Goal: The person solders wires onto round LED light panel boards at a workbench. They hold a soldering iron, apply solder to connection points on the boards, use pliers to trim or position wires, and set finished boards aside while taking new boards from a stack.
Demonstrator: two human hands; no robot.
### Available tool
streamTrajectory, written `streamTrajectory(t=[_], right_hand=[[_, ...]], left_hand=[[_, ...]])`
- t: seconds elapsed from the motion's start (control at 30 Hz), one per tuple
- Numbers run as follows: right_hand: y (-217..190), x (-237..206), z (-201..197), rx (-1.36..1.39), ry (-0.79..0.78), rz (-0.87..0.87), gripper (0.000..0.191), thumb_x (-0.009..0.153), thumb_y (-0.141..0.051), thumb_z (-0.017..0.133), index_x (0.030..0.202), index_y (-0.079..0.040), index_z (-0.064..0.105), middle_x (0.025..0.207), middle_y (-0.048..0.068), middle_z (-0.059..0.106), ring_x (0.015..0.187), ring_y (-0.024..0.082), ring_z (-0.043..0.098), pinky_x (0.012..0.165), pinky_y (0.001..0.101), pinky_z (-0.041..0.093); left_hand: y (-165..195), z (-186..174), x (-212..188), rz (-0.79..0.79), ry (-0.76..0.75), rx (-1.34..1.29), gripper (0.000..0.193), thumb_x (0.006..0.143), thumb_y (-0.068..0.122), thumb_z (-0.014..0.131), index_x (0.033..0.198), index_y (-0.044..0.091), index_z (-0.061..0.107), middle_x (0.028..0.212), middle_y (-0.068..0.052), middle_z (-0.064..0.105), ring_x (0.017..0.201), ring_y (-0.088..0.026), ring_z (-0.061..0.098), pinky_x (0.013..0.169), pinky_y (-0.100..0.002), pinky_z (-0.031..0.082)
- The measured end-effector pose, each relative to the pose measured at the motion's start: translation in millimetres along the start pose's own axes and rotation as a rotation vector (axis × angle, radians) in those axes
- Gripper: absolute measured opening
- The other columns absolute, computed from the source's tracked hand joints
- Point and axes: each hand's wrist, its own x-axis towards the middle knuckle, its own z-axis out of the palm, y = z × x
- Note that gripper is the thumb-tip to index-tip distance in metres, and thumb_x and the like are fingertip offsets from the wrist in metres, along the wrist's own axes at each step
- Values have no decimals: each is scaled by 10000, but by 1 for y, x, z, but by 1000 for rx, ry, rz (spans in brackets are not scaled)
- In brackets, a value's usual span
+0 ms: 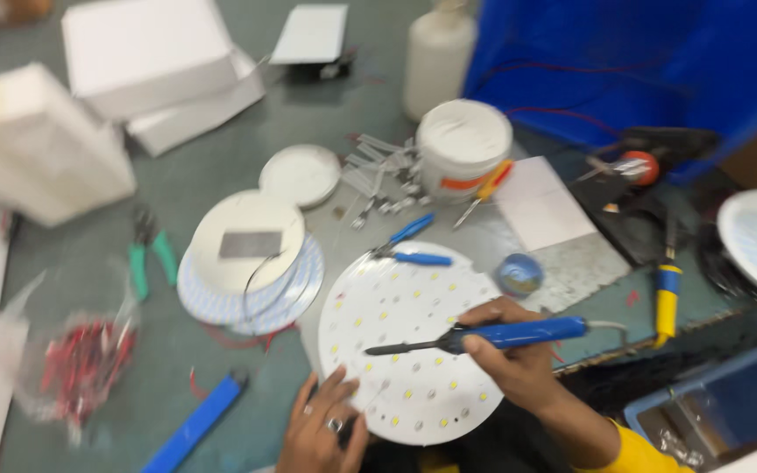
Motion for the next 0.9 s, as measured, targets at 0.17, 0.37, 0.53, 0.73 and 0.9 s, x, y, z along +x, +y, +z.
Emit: streamTrajectory(t=[0.17,0.37,0.53,0.73,0.9], right_hand=[[7,-9,10,398,-11,268,264,930,-128,751,1138,26,701,928,59,667,767,123,606,669,274,497],[11,-20,-14,529,66,337,347,956,-220,700,1192,34,673,810,64,671,687,123,639,623,283,536],[18,-16,-22,587,169,353,383,967,-260,679,1193,49,683,774,78,653,655,133,616,602,303,530],[13,-25,-10,720,95,504,421,952,-319,683,1195,24,683,737,45,613,631,123,624,548,294,525],[3,-39,-13,834,83,652,408,953,-298,700,1201,23,662,728,59,627,586,137,629,529,290,520]], left_hand=[[-61,46,-24,27,17,-78,244,655,278,860,656,175,638,1114,-104,744,1209,-308,638,1020,-668,384],[-79,80,-9,251,136,90,171,678,452,800,688,351,662,1161,42,731,1223,-199,632,1063,-625,366],[-72,70,-9,252,53,19,181,672,426,803,687,333,649,1166,27,724,1228,-218,630,1081,-621,361],[-79,78,0,316,15,-5,194,665,394,807,685,312,632,1171,9,715,1234,-240,627,1101,-616,355],[-100,84,-11,317,11,-40,207,659,368,810,684,295,618,1175,-6,708,1239,-258,625,1119,-611,350]])
